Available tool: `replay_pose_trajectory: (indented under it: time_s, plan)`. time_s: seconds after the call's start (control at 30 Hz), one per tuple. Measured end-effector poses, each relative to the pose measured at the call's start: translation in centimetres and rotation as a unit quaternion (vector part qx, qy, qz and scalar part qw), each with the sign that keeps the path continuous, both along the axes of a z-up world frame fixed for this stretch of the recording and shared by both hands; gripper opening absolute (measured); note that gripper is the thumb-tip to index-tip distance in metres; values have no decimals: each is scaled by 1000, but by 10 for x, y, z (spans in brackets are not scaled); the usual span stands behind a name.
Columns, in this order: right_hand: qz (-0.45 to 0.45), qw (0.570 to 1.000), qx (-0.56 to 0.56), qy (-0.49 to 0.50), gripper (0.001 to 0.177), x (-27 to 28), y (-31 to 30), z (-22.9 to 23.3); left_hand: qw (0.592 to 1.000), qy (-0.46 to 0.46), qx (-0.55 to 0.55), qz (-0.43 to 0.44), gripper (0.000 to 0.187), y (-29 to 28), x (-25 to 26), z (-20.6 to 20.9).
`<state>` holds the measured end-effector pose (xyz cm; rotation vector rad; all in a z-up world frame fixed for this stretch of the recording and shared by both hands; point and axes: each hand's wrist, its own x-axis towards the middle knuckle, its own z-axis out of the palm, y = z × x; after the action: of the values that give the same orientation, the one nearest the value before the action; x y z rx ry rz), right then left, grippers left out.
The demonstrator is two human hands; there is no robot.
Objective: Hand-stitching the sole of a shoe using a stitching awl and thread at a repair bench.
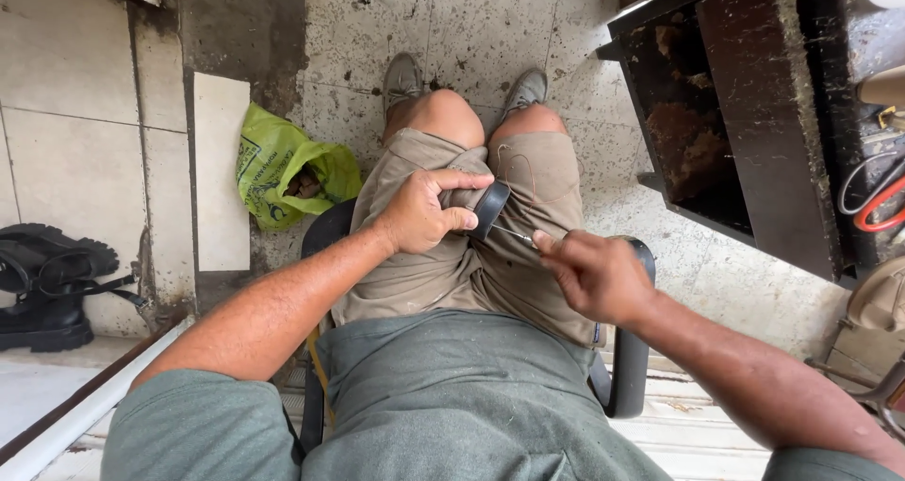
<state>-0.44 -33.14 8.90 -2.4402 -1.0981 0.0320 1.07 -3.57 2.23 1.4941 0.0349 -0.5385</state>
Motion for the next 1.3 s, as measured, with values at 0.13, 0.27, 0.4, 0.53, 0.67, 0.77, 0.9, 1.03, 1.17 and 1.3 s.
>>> replay_pose_trajectory:
  time_s: [0.13,0.27,0.4,0.53,0.67,0.77,0.9,1.03,1.17,1.3]
  plan:
    - [-141,874,199,421,20,-8,4,-7,1000,-8,6,4,51,-1,2,3]
    - [-46,989,43,136,32,2,-5,-13,1000,-7,3,5,51,-1,-1,0]
    - [-276,576,292,712,24,-16,3,-14,1000,-14,11,-1,51,-2,1,-2]
    - [-72,971,67,217,20,3,3,-2,1000,-13,8,-4,51,-1,0,-2]
    - [-259,650,299,649,20,-25,23,-10,1000,-7,16,-7,50,-5,-2,3]
    - [-142,905,170,364,24,-13,11,-25,998,-33,50,16,52,-13,-3,7]
    - [-106,937,133,304,32,-12,6,-5,995,-43,82,22,58,-20,-14,14]
    - [-55,978,38,199,36,-19,-6,8,989,-26,118,90,72,-23,-29,14]
    - [-51,997,-46,-27,34,-26,-8,-9,982,-53,107,144,78,-27,-30,5]
    - [-129,955,41,262,36,-7,11,9,976,-67,122,165,84,-30,-27,2]
